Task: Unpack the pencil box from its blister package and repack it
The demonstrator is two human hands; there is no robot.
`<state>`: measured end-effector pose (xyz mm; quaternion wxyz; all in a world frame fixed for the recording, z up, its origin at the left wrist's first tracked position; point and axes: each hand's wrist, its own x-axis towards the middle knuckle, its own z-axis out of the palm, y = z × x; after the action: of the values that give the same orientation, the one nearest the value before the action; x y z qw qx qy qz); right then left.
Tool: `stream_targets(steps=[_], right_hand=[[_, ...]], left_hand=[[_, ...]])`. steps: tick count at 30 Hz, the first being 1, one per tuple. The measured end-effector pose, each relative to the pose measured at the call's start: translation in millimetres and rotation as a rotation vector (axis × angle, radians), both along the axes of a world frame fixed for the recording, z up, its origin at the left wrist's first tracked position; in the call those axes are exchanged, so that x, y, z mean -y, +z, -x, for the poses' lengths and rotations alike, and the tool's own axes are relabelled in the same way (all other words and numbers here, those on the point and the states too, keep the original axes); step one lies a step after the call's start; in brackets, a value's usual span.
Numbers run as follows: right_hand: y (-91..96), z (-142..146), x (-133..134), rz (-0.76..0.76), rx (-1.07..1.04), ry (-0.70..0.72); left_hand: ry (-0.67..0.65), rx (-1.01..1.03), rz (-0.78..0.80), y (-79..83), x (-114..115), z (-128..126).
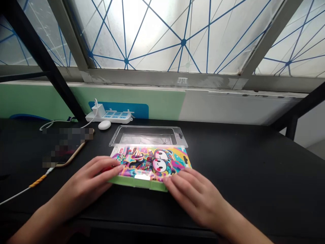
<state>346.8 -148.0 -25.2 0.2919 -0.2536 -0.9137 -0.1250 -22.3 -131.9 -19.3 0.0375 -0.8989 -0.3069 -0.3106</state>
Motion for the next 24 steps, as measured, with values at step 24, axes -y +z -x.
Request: stream_targets(steps=[24], right_hand=[[-1.1,-28,-20,0.433,-0.109,-0.258]], left_hand=[[0.353,0.125,0.569,-22.1,6,12]])
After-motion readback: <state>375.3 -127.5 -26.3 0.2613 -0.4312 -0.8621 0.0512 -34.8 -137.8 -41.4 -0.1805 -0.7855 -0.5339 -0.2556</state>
